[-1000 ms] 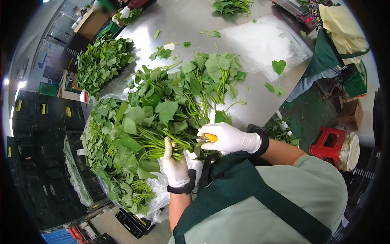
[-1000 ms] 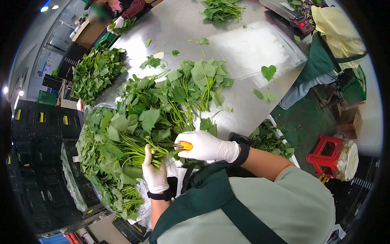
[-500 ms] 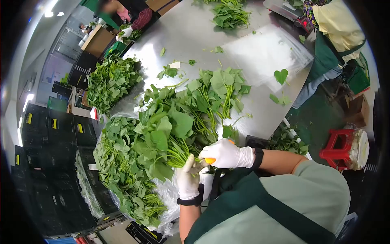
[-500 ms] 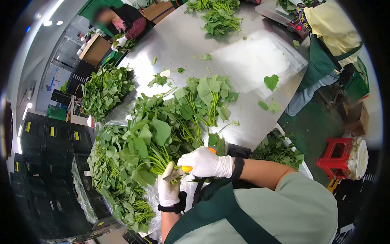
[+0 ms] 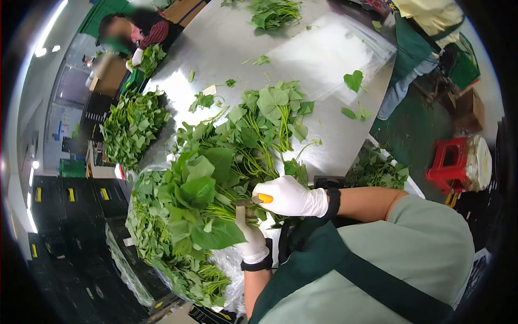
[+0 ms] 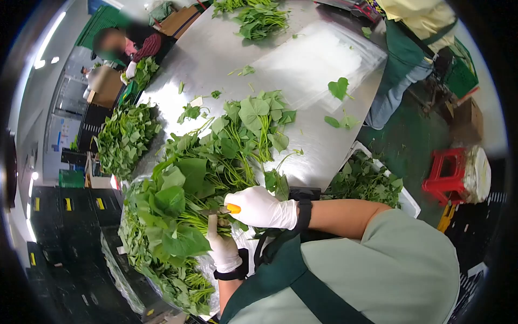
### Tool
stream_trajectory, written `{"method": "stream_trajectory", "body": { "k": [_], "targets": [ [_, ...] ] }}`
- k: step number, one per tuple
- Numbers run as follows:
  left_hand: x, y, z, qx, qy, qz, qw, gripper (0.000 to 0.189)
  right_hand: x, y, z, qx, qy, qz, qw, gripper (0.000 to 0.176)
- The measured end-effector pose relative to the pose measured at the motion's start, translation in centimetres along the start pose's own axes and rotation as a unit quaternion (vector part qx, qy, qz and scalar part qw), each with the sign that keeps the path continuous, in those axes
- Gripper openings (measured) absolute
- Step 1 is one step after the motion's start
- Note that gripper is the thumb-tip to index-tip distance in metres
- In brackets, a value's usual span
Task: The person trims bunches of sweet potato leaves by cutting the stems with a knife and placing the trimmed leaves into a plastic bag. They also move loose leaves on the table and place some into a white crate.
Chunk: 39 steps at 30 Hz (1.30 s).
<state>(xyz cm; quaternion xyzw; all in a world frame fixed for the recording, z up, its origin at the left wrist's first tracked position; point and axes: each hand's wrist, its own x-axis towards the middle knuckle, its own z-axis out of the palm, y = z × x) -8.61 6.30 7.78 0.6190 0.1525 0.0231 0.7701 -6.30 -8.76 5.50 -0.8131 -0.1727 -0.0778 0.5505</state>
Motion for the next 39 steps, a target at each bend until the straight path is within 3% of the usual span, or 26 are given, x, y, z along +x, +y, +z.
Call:
{"method": "stream_trajectory", "body": {
  "k": [1,2,3,4,5,6,7,9,10,11,12,13,14,17,19,21,24,27,28,30,32,33,34,35,37,39],
  "targets": [
    [0.3,-0.3,-0.2,0.044,0.009,0.011,0.999,0.008,0.0,0.0,0.2,0.001,0.009,-0.001,1.0,0.017],
    [0.6,-0.9,-1.2,0.419,-0.047,0.251,0.871,0.013,0.3,-0.1,0.4,-0.024,0.018,0.03,0.999,0.016],
    [0.3,0.0,-0.8,0.519,-0.038,0.237,0.82,0.02,0.6,0.0,0.6,-0.048,0.025,0.059,0.997,0.015],
    [0.7,-0.6,-0.1,0.275,0.009,0.123,0.953,0.025,1.0,0.6,0.9,-0.056,0.057,0.063,0.995,0.013],
    [1.1,-1.3,0.1,0.008,0.045,-0.009,0.999,0.031,1.6,1.4,0.8,-0.089,0.073,0.114,0.987,0.015],
    [1.2,-2.1,-1.3,0.247,-0.001,0.147,0.958,0.043,2.1,4.0,0.6,-0.088,0.101,0.16,0.978,0.016],
    [1.0,-1.4,-1.0,0.309,0.018,0.19,0.932,0.048,2.2,6.5,0.3,-0.081,0.125,0.215,0.965,0.018],
    [1.6,-1.2,-1.2,0.161,0.044,0.131,0.977,0.045,1.9,6.0,-2.5,-0.072,0.056,0.222,0.971,0.021],
    [0.9,-0.2,-1.3,0.486,0.042,0.255,0.834,0.047,1.5,5.5,-2.7,-0.098,-0.008,0.238,0.966,0.025],
    [1.3,-0.2,-1.5,0.489,0.039,0.253,0.834,0.047,1.3,4.5,-2.9,-0.096,-0.008,0.242,0.965,0.025],
    [2.1,-0.2,-1.6,0.195,0.032,0.126,0.972,0.044,1.0,3.1,-3.0,-0.079,-0.003,0.217,0.973,0.027],
    [2.6,-0.1,-1.5,-0.122,0.023,-0.017,0.992,0.041,0.9,1.9,-3.1,-0.061,0.001,0.191,0.98,0.03],
    [1.9,-0.1,-0.8,0.054,0.013,0.079,0.995,0.032,1.0,1.3,-3.2,-0.007,0.022,0.136,0.99,0.035],
    [0.9,0.1,0.2,0.178,-0.006,0.071,0.981,0.031,1.3,-0.8,-3.0,-0.007,0.071,-0.024,0.997,0.024],
    [1.5,-1.1,-0.6,0.065,-0.066,0.067,0.993,0.025,1.6,-0.5,-2.3,-0.05,0.032,-0.073,0.996,0.016],
    [0.3,0.1,0.9,0.18,-0.039,0.113,0.976,0.016,1.8,-0.4,-1.7,-0.055,0.019,-0.084,0.995,0.014],
    [1.0,-0.5,0.3,0.029,-0.051,-0.007,0.998,0.003,1.5,-0.2,-1.4,-0.085,0.007,-0.12,0.989,0.009],
    [0.2,0.7,0.9,0.138,-0.084,-0.005,0.987,0.005,1.6,0.1,-1.7,-0.106,0.045,-0.128,0.985,0.01],
    [0.8,0.4,0.2,0.038,-0.088,-0.069,0.993,0.012,1.5,0.5,-2.1,-0.148,0.05,-0.091,0.984,0.011],
    [0.8,0.2,-1.2,0.004,-0.055,-0.084,0.995,0.016,1.5,2.4,-3.9,-0.17,0.075,-0.008,0.983,0.013],
    [0.6,1.2,-0.4,-0.096,-0.004,-0.089,0.991,0.016,1.0,4.9,-6.3,-0.248,-0.046,0.134,0.958,0.017],
    [1.3,0.0,-2.5,-0.076,-0.055,-0.066,0.993,0.024,0.3,6.0,-6.6,-0.282,-0.057,0.18,0.941,0.021],
    [1.0,0.8,-1.9,0.007,-0.015,-0.019,1.0,0.025,0.0,5.0,-7.5,-0.232,-0.071,0.193,0.951,0.021],
    [1.2,1.6,-1.4,-0.105,-0.008,-0.057,0.993,0.023,0.0,3.7,-7.9,-0.181,-0.083,0.205,0.958,0.02],
    [1.2,2.2,0.1,-0.153,-0.015,-0.028,0.988,0.022,-0.6,2.7,-6.0,0.057,-0.063,0.11,0.99,0.02],
    [1.2,1.8,0.6,-0.131,-0.018,0.015,0.991,0.021,-0.2,-1.1,-5.9,0.121,-0.115,0.118,0.979,0.02]
  ]
}}
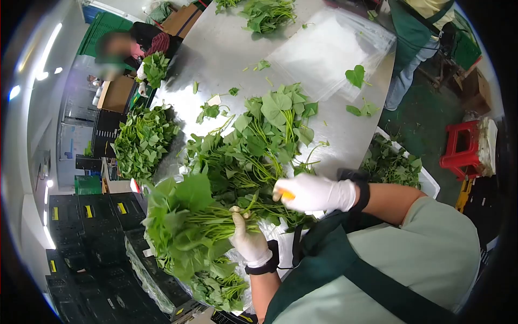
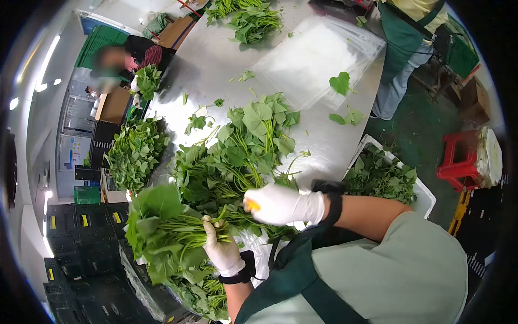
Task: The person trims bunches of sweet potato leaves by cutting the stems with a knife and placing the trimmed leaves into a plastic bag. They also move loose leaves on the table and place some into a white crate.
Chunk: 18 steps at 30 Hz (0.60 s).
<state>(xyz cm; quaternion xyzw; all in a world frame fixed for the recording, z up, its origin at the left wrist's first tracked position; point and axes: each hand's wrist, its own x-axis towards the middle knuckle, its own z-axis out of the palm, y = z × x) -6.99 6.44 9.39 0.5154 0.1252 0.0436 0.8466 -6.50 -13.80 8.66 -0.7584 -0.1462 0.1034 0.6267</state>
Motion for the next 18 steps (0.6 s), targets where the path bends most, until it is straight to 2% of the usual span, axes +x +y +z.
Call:
{"method": "stream_trajectory", "body": {
  "k": [1,4,6,7,8,9,10,12,13,14,16,18],
  "targets": [
    [0.0,-0.2,0.2,0.024,-0.01,0.042,0.999,0.02,0.4,-0.2,1.1,-0.024,-0.002,-0.004,1.0,0.02],
    [-0.3,-0.6,0.0,0.034,-0.02,0.073,0.997,0.019,1.0,0.4,4.0,-0.03,0.023,-0.022,0.999,0.018],
    [-0.9,0.0,0.0,0.039,-0.01,0.083,0.996,0.018,1.1,3.3,4.8,-0.027,-0.045,-0.001,0.999,0.017],
    [-0.7,0.0,-0.5,0.002,-0.033,0.051,0.998,0.019,1.5,4.7,4.0,-0.013,-0.153,0.147,0.977,0.015],
    [-0.4,0.3,-0.8,-0.035,-0.059,0.023,0.997,0.022,1.1,7.9,4.3,-0.112,-0.092,0.123,0.982,0.011],
    [-0.5,0.8,-0.2,-0.069,-0.011,0.006,0.998,0.02,0.6,8.5,3.6,-0.065,-0.073,0.142,0.985,0.015],
    [-0.2,1.0,-0.3,-0.074,-0.006,0.015,0.997,0.02,0.4,8.3,3.2,-0.015,-0.059,0.163,0.985,0.019],
    [-0.6,1.3,-1.0,-0.088,-0.019,-0.05,0.995,0.019,0.7,6.0,2.4,-0.032,-0.002,0.122,0.992,0.019],
    [-0.8,1.2,-0.9,-0.084,-0.028,-0.054,0.995,0.019,1.2,4.4,1.9,-0.098,0.038,0.013,0.994,0.019],
    [-1.0,0.9,-0.8,-0.086,-0.028,-0.053,0.994,0.019,1.4,1.8,1.2,-0.119,0.043,-0.02,0.992,0.013],
    [-1.3,0.3,-0.5,-0.076,0.009,-0.069,0.995,0.018,2.6,-0.5,1.1,-0.113,0.057,-0.106,0.986,0.016],
    [-1.6,0.0,-0.6,-0.075,-0.034,-0.065,0.995,0.018,3.8,-1.9,1.4,-0.078,0.06,-0.176,0.979,0.019]
  ]
}}
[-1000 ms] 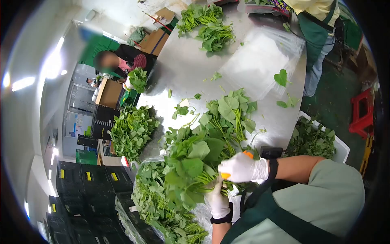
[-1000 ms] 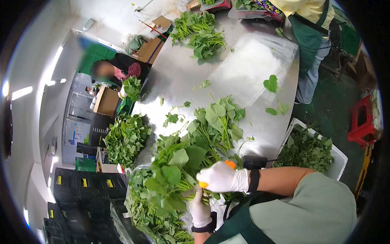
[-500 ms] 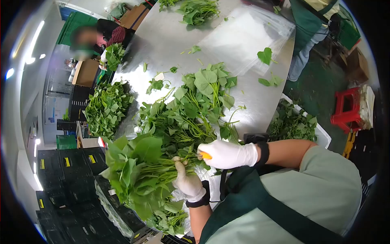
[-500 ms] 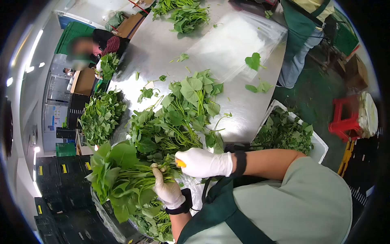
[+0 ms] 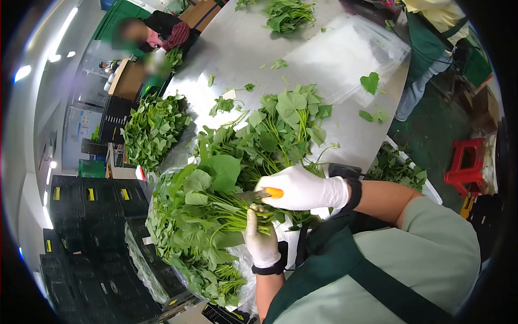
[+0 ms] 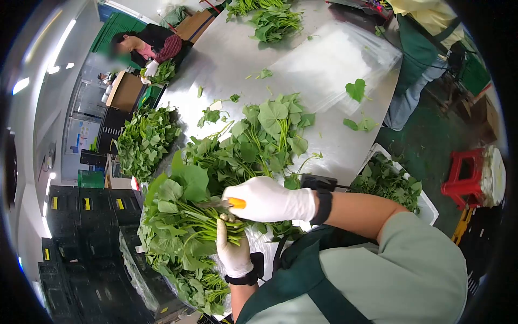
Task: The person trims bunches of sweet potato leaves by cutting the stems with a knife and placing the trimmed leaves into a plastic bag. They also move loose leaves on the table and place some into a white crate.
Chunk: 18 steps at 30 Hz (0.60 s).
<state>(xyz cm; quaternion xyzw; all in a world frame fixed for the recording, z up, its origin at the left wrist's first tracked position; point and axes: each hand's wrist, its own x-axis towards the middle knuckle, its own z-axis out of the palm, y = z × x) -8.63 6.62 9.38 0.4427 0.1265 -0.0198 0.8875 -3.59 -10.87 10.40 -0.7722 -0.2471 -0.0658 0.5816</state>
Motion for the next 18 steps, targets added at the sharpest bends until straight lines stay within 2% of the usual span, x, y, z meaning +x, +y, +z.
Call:
{"method": "stream_trajectory", "body": {
  "k": [1,4,5,6,8,9,10,12,13,15,18],
  "targets": [
    [-0.2,0.0,0.3,-0.004,0.001,-0.003,1.0,0.019,0.7,-0.1,0.4,0.013,0.02,-0.032,0.999,0.022],
    [-0.4,0.0,-0.3,-0.009,-0.017,-0.009,1.0,0.02,2.4,-1.5,0.4,0.078,-0.019,-0.002,0.997,0.026],
    [-0.5,0.0,-0.5,-0.01,-0.033,-0.014,0.999,0.021,2.8,-1.6,0.5,0.014,-0.021,-0.016,1.0,0.031],
    [-0.6,0.0,-0.4,-0.009,-0.033,-0.013,0.999,0.021,3.0,-1.5,0.5,0.014,-0.02,-0.017,1.0,0.031],
    [-0.9,0.2,0.0,0.064,0.012,0.02,0.998,0.02,3.3,-1.3,0.6,-0.083,-0.082,0.009,0.993,0.032],
    [-0.7,0.2,-0.7,0.063,-0.05,0.02,0.997,0.028,3.1,-0.7,1.0,-0.067,-0.078,-0.017,0.995,0.03],
    [-0.5,0.1,-0.9,0.095,-0.027,0.034,0.994,0.029,2.9,-0.5,1.1,-0.07,-0.075,-0.021,0.995,0.03],
    [-0.2,0.2,-1.0,0.122,-0.065,0.052,0.989,0.031,2.7,-0.4,0.8,-0.079,-0.109,-0.027,0.991,0.027],
    [-0.2,0.3,-0.3,0.141,-0.052,0.055,0.987,0.031,2.5,-0.3,0.7,-0.076,-0.103,-0.017,0.992,0.025],
    [-0.3,0.2,0.0,0.161,-0.065,0.061,0.983,0.025,1.9,-0.3,0.5,-0.071,-0.09,0.01,0.993,0.021],
    [0.0,-0.4,-0.9,0.172,-0.055,0.014,0.984,0.012,1.2,0.8,0.8,-0.092,-0.07,-0.007,0.993,0.016]
  ]
}}
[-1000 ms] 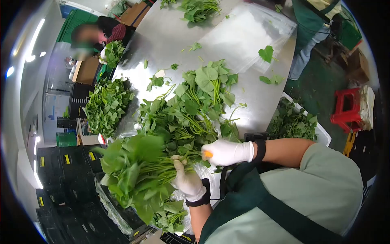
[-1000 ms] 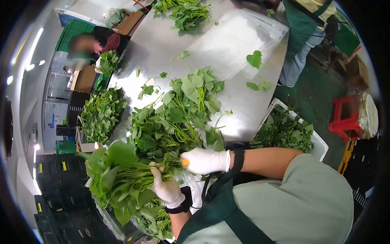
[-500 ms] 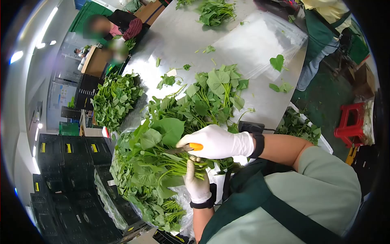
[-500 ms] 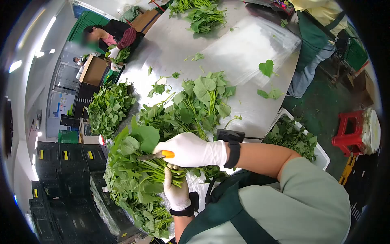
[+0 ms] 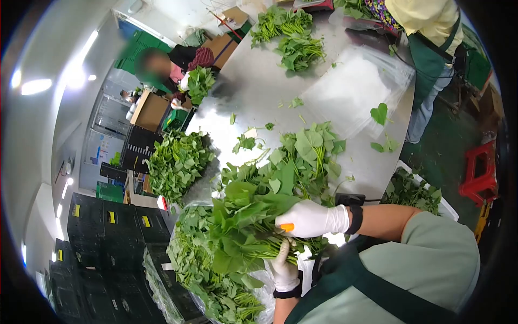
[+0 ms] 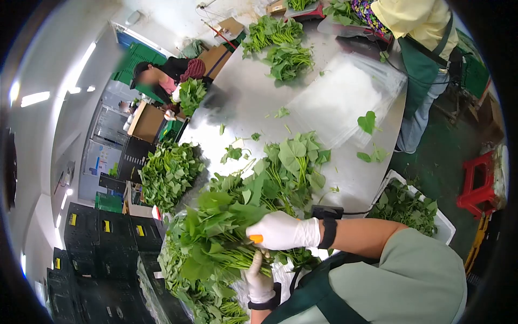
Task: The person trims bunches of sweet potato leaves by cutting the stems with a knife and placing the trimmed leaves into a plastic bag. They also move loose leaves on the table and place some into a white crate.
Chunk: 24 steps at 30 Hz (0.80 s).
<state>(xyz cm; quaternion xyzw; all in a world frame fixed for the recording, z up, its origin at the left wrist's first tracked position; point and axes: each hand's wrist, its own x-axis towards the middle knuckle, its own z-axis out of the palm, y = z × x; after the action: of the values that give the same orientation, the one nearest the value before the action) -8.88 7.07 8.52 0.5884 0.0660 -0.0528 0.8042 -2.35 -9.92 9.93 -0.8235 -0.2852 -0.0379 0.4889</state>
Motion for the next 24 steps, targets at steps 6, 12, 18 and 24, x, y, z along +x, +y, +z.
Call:
{"method": "stream_trajectory", "body": {
  "k": [6,12,18,24],
  "targets": [
    [0.1,-2.7,-2.3,0.077,0.076,-0.084,0.991,0.017,-2.1,1.1,1.9,0.076,0.038,-0.068,0.994,0.011],
    [0.8,-1.6,-2.9,-0.094,0.095,-0.105,0.985,0.021,-5.9,3.6,0.7,0.053,-0.074,0.05,0.995,0.022],
    [-0.9,-3.2,-5.7,-0.009,0.065,-0.14,0.988,0.02,-9.2,10.7,-0.8,-0.135,-0.048,0.217,0.966,0.033],
    [-0.7,-9.0,-10.9,-0.101,0.138,-0.33,0.928,0.021,-4.6,13.2,-3.7,-0.166,0.134,0.269,0.939,0.032]
  ]
}}
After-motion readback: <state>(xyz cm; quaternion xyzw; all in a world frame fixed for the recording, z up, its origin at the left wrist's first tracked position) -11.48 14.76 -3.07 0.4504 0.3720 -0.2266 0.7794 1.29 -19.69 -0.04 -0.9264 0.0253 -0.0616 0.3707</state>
